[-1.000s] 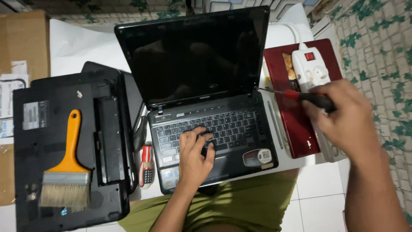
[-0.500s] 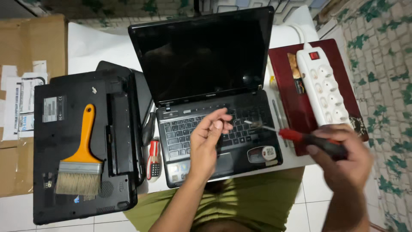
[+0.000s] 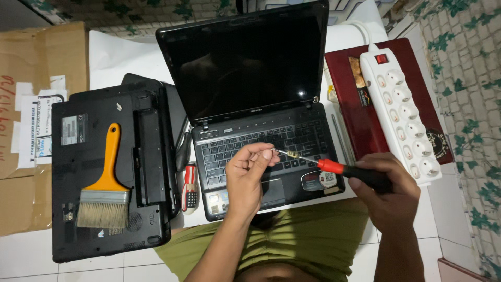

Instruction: The person uses a screwdriver to remove screws from the bezel of a laptop screen. They systematically unscrew fasteners from the top and side edges of the display frame while the laptop rests on their lap.

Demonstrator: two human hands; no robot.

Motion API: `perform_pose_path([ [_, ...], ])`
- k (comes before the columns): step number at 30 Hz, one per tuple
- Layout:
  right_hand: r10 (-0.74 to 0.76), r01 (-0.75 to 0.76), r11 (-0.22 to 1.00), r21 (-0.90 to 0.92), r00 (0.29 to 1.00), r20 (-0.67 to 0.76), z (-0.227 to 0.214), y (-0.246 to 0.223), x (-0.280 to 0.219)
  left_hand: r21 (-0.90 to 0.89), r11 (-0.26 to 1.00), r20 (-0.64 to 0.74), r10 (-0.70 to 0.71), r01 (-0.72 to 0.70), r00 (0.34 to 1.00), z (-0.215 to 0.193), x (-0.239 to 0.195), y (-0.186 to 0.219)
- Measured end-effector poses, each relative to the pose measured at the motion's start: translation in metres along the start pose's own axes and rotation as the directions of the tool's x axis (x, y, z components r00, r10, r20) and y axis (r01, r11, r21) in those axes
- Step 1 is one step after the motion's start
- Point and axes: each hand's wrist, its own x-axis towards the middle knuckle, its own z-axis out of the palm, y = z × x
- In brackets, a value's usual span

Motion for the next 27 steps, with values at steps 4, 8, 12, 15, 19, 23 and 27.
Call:
perform_pose_path([
  [4,-0.009,0.008,0.998,-0.058,1.0,-0.007,0.006,-0.004,-0.002,0.109,0.989,0.006,0.101,-0.101,0.995,-0.005,0.0,-0.005],
  [8,0.123,-0.128,0.984,-0.126,0.991,-0.046,0.011,0.006,-0.013,0.532,0.608,0.135,0.626,-0.589,0.768,-0.008,0.001,-0.016],
  [12,0.128,-0.132,0.986,-0.098,0.991,-0.048,0.023,0.0,-0.019,0.532,0.403,0.314,0.722,-0.745,0.616,-0.002,-0.007,-0.012],
  [15,0.182,-0.184,0.982,-0.038,0.982,-0.056,0.027,-0.002,-0.018,0.548,0.396,0.317,0.717,-0.737,0.621,0.001,-0.005,-0.009],
  [19,0.286,-0.288,0.957,-0.036,0.957,-0.044,0.03,-0.004,-0.02,0.552,0.409,0.317,0.702,-0.726,0.637,0.0,-0.004,-0.005],
  [23,0.278,-0.279,0.96,-0.031,0.96,-0.031,0.033,-0.015,-0.016,0.564,0.391,0.321,0.707,-0.727,0.63,0.0,-0.002,-0.003],
  [27,0.269,-0.269,0.963,0.006,0.963,-0.026,0.035,-0.012,-0.017,0.576,0.369,0.324,0.715,-0.729,0.619,-0.003,0.001,-0.009],
])
